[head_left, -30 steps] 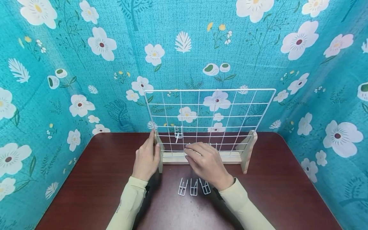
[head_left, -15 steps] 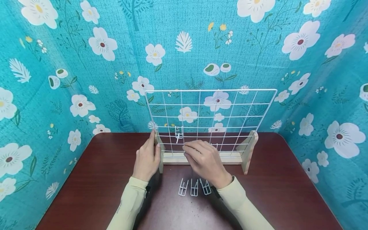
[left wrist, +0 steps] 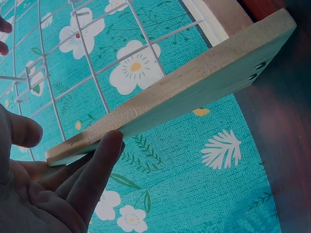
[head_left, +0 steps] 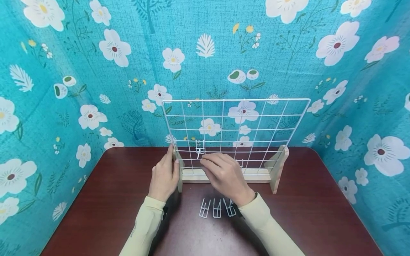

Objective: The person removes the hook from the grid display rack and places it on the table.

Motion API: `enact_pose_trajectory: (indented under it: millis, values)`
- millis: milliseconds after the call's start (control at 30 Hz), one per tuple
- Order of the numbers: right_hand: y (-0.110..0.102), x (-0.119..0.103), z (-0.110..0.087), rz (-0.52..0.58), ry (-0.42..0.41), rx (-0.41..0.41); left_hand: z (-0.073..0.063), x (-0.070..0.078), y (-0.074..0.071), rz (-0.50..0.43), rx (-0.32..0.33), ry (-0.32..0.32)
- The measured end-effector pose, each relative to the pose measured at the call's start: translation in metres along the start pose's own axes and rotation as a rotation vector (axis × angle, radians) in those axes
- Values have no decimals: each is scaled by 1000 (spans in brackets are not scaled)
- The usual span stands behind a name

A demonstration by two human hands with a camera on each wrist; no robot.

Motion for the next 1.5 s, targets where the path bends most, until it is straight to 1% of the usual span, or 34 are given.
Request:
enact_pose_trajectory:
  millis: [267, 767, 1033, 1300, 1500]
  values:
    - [6, 0, 6, -7, -20, -1, 0, -1, 1, -1, 10, 5]
    - [14, 2, 13, -6, -6, -11, 1, 1, 1, -5, 16, 9]
    - [16, 4, 19, -7, 11, -40, 1, 1, 0, 1, 22, 14]
    - [19, 5, 21, -11, 3, -34, 0, 1, 0, 4, 21, 15]
    - [20, 7, 20, -6, 36, -32, 1, 1, 1, 7, 18, 17]
Point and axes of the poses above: each hand's wrist, its own z-axis towards the middle knuckle, its own y-axis out of the palm, x = y × z, the point moved 7 cm from there along z, towards the middle knuckle
